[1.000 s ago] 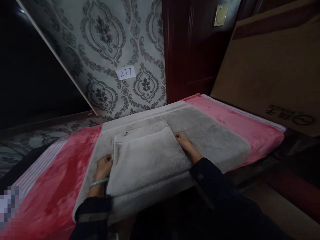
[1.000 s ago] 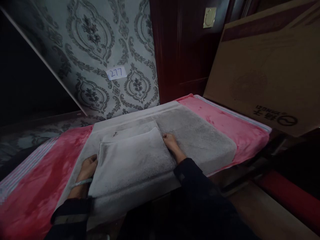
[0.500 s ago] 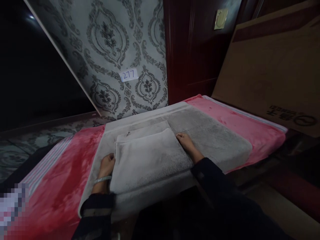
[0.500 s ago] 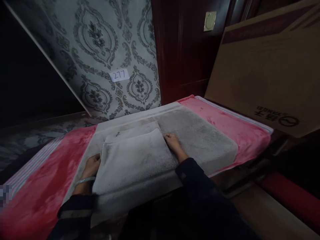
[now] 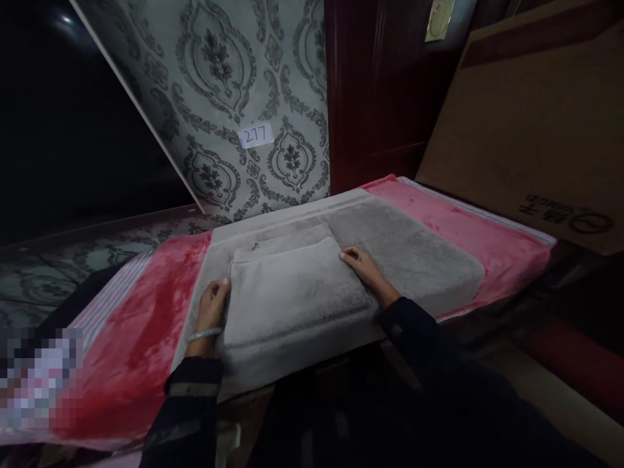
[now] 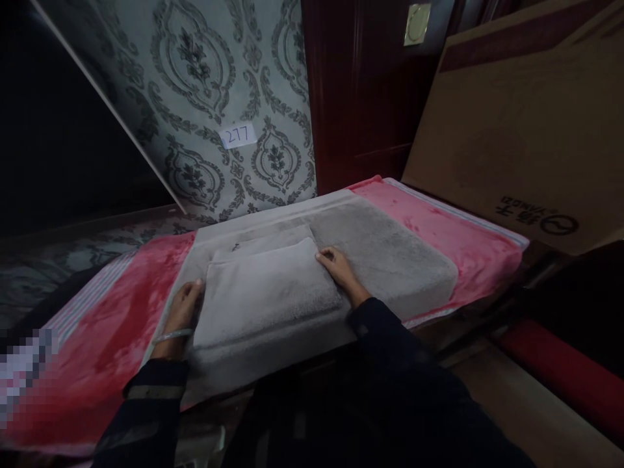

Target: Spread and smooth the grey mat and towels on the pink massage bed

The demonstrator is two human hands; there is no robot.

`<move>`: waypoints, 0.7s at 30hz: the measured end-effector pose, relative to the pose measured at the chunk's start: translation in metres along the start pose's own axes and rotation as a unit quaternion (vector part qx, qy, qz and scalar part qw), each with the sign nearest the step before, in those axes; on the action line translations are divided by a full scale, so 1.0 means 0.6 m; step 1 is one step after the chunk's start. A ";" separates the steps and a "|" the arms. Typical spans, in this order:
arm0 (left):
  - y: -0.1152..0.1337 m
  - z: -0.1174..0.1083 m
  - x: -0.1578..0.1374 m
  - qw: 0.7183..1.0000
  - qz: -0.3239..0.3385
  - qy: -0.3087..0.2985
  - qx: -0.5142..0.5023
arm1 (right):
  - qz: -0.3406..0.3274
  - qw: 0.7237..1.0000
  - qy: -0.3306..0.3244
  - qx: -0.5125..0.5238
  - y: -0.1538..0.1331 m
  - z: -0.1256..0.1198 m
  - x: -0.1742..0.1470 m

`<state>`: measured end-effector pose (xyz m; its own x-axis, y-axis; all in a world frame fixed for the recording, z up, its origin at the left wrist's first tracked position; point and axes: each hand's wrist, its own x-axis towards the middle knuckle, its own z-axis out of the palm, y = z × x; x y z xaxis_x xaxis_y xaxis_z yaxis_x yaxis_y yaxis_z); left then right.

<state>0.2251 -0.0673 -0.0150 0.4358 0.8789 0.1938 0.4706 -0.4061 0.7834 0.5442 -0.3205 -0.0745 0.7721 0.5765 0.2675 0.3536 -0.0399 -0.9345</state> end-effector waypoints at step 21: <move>0.035 0.052 -0.079 0.911 0.295 -0.091 0.273 | 0.069 0.975 -0.191 -0.089 -0.035 -0.050 -0.018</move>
<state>0.2385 -0.1253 -0.0262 0.8333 0.4314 0.3458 0.4030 -0.9021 0.1545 0.5443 -0.3502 -0.0509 0.5777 0.8163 0.0023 0.3718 -0.2606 -0.8910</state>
